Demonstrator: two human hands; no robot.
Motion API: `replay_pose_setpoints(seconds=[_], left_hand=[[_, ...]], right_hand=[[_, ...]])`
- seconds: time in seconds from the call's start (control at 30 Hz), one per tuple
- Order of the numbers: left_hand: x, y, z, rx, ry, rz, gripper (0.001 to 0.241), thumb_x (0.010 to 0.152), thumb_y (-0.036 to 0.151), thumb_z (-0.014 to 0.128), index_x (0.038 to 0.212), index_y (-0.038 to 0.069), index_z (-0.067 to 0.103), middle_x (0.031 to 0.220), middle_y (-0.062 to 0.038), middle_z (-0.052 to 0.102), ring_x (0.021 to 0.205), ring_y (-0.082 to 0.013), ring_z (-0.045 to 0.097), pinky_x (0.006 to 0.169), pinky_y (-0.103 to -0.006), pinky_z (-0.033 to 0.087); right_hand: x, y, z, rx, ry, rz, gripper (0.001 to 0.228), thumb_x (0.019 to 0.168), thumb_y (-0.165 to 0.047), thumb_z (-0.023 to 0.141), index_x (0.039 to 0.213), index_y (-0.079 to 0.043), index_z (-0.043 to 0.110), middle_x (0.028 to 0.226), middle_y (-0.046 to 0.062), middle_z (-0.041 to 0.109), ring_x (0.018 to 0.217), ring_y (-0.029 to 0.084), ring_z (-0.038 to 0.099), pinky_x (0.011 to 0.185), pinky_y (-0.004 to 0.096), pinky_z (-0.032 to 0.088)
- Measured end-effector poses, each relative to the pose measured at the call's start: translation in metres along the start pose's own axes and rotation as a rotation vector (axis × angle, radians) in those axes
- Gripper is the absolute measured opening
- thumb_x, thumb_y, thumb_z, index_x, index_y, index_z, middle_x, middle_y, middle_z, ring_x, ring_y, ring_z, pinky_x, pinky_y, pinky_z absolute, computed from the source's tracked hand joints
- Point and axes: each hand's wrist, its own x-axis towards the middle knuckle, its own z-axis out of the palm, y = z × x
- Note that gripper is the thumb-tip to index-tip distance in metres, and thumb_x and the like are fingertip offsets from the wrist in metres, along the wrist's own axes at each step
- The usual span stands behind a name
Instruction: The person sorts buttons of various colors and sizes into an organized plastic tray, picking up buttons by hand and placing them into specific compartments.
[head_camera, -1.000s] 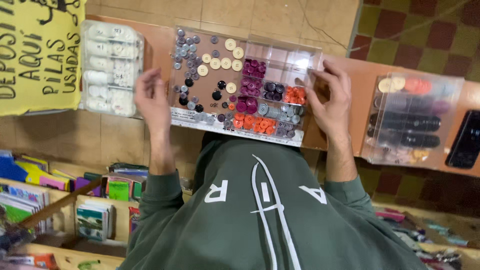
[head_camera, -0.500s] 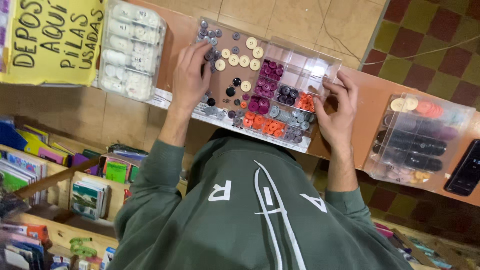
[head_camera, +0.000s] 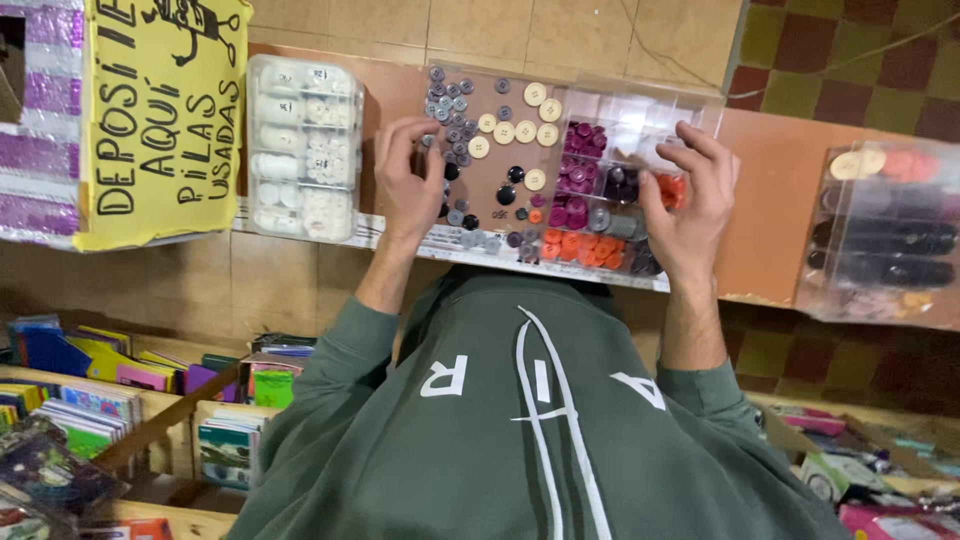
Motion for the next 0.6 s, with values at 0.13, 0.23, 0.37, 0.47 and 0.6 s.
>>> replay_pose_setpoints(seconds=[0.13,0.23,0.37,0.47,0.6], left_hand=[[0.003,0.01,-0.009,-0.109,-0.041,-0.097,0.03,0.088,-0.007,0.068,0.109,0.014,0.071,0.106,0.0,0.067,0.1,-0.0255,0.065,0.088,-0.0352,0.054],[0.006,0.007,-0.015,-0.134,-0.076,-0.08,0.031,0.087,-0.008,0.068,0.11,0.012,0.07,0.108,-0.003,0.067,0.105,-0.0281,0.065,0.091,-0.0377,0.053],[0.005,0.001,-0.018,-0.222,-0.045,-0.101,0.029,0.088,-0.011,0.065,0.108,0.009,0.07,0.106,-0.007,0.068,0.1,-0.0292,0.067,0.085,-0.0354,0.058],[0.002,-0.005,-0.019,-0.251,-0.04,-0.126,0.024,0.089,-0.011,0.061,0.105,0.006,0.067,0.105,-0.009,0.066,0.097,-0.0261,0.067,0.084,-0.0331,0.06],[0.002,-0.009,-0.019,-0.28,0.014,-0.148,0.023,0.088,-0.012,0.062,0.104,0.004,0.067,0.102,-0.011,0.065,0.095,-0.0287,0.068,0.081,-0.0347,0.061]], right_hand=[[-0.006,-0.007,0.023,0.017,-0.028,-0.006,0.022,0.095,-0.002,0.081,0.115,-0.005,0.073,0.125,0.018,0.066,0.114,0.041,0.061,0.098,0.052,0.047],[-0.009,-0.005,0.048,0.057,-0.036,-0.005,0.017,0.095,-0.006,0.082,0.111,-0.007,0.076,0.118,0.013,0.07,0.111,0.033,0.062,0.097,0.047,0.047],[0.007,-0.034,0.08,0.066,-0.138,-0.044,0.018,0.096,-0.006,0.08,0.113,-0.009,0.075,0.114,0.009,0.071,0.11,0.03,0.064,0.095,0.043,0.048],[0.024,-0.042,0.105,0.072,-0.27,-0.129,0.021,0.092,-0.011,0.085,0.112,-0.008,0.076,0.104,0.011,0.071,0.096,0.03,0.064,0.088,0.041,0.051],[0.047,-0.034,0.137,-0.044,-0.428,-0.238,0.034,0.084,-0.015,0.088,0.113,-0.006,0.072,0.103,0.014,0.067,0.094,0.038,0.063,0.081,0.048,0.054]])
